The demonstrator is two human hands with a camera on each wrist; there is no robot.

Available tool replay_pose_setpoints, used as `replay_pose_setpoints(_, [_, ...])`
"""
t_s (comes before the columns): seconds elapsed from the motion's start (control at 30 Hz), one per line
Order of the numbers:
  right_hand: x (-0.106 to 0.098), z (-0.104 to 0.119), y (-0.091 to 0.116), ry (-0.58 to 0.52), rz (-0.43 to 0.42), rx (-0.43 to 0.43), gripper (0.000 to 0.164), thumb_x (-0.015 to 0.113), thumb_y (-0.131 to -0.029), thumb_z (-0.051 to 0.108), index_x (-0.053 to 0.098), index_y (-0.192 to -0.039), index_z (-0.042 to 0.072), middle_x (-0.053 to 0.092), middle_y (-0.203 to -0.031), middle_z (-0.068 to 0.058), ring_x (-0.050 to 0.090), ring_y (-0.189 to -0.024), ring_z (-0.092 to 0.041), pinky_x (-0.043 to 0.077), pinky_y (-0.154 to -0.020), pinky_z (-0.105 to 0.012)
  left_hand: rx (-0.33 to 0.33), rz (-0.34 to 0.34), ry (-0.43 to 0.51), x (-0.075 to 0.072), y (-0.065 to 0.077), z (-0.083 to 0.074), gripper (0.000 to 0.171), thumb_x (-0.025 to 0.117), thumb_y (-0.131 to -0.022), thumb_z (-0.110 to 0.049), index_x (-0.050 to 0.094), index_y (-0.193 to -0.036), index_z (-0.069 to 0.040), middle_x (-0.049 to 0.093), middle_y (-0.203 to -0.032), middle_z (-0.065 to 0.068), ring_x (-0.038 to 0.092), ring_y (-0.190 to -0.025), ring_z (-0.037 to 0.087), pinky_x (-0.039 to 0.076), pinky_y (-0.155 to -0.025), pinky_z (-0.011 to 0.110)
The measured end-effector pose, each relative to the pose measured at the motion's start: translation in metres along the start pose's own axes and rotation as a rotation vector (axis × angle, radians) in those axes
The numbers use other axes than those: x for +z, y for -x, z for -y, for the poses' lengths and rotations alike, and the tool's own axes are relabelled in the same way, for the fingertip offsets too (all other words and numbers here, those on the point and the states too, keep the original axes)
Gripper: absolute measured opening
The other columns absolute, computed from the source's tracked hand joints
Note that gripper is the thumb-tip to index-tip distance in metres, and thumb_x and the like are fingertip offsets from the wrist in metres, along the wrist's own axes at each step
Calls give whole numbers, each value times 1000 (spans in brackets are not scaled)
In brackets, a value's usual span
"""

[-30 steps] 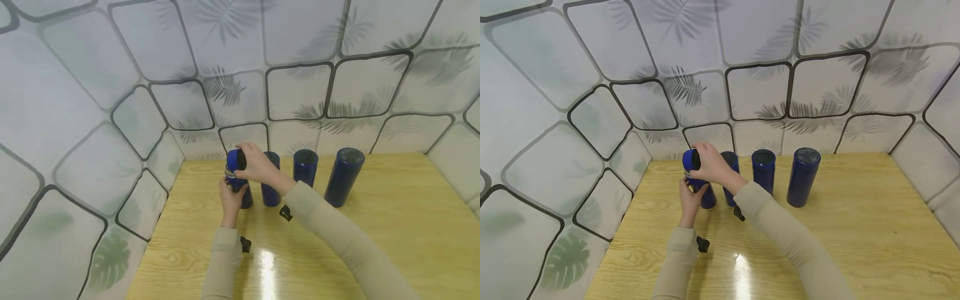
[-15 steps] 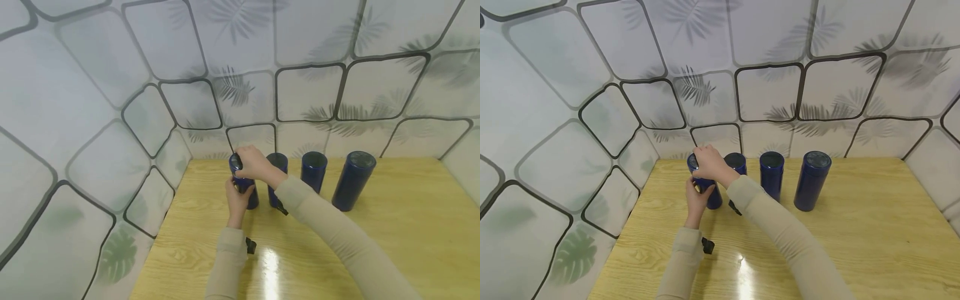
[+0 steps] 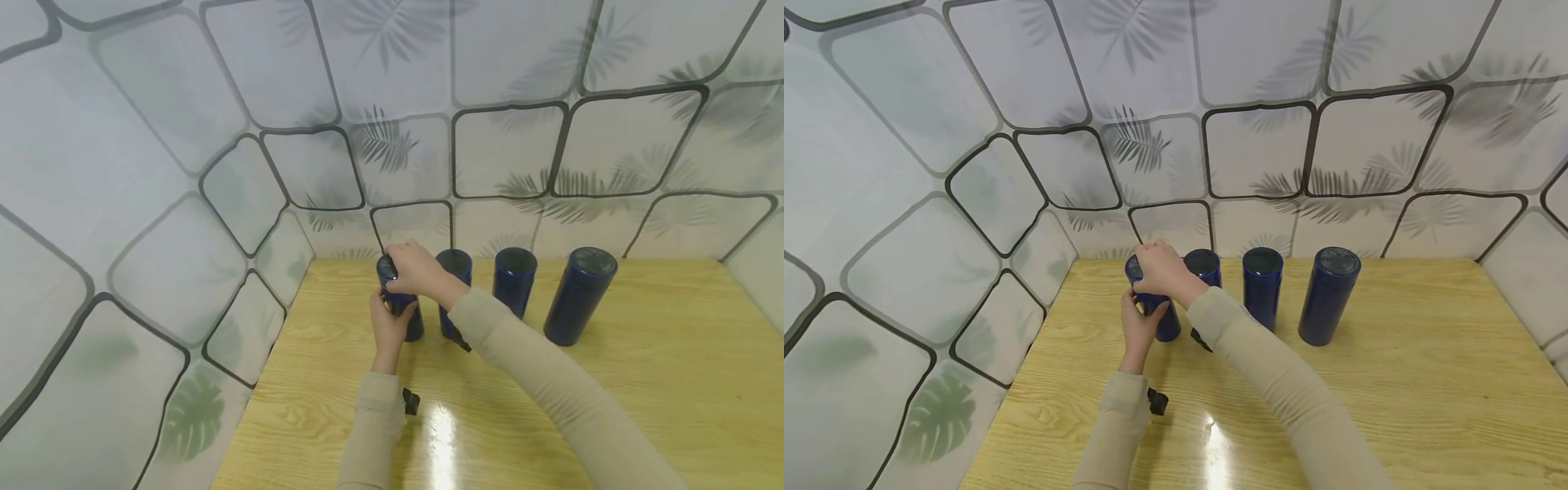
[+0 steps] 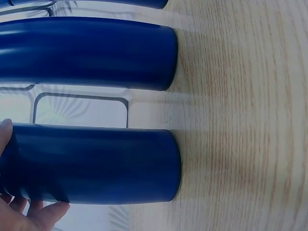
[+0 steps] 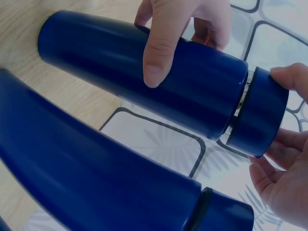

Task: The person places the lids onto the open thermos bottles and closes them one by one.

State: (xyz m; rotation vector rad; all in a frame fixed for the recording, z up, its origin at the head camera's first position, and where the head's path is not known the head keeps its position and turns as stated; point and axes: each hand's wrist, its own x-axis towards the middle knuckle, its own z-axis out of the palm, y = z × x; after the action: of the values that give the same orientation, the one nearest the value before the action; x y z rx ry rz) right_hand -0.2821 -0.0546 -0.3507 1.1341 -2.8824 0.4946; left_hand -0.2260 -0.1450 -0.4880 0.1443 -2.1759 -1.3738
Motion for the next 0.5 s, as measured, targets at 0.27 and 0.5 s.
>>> replay_pose_setpoints(0.27, [-9, 2, -6, 87, 120, -58, 55, 62, -77, 31, 49, -122, 2, 51, -118, -11, 44, -104, -27, 41, -82, -35, -5, 14, 17, 0, 0, 0, 62, 72, -73, -13, 36, -122, 0, 41, -118, 18, 42, -109, 30, 34, -93, 47])
replay_pose_setpoints(0.5, [-14, 2, -10, 94, 187, -58, 53, 62, -78, 30, 49, -121, 1, 52, -116, -11, 47, -104, -27, 42, -83, -35, -10, 27, 36, 0, 0, -1, 63, 72, -74, -13, 35, -123, 0, 40, -118, 17, 41, -111, 30, 33, -94, 46])
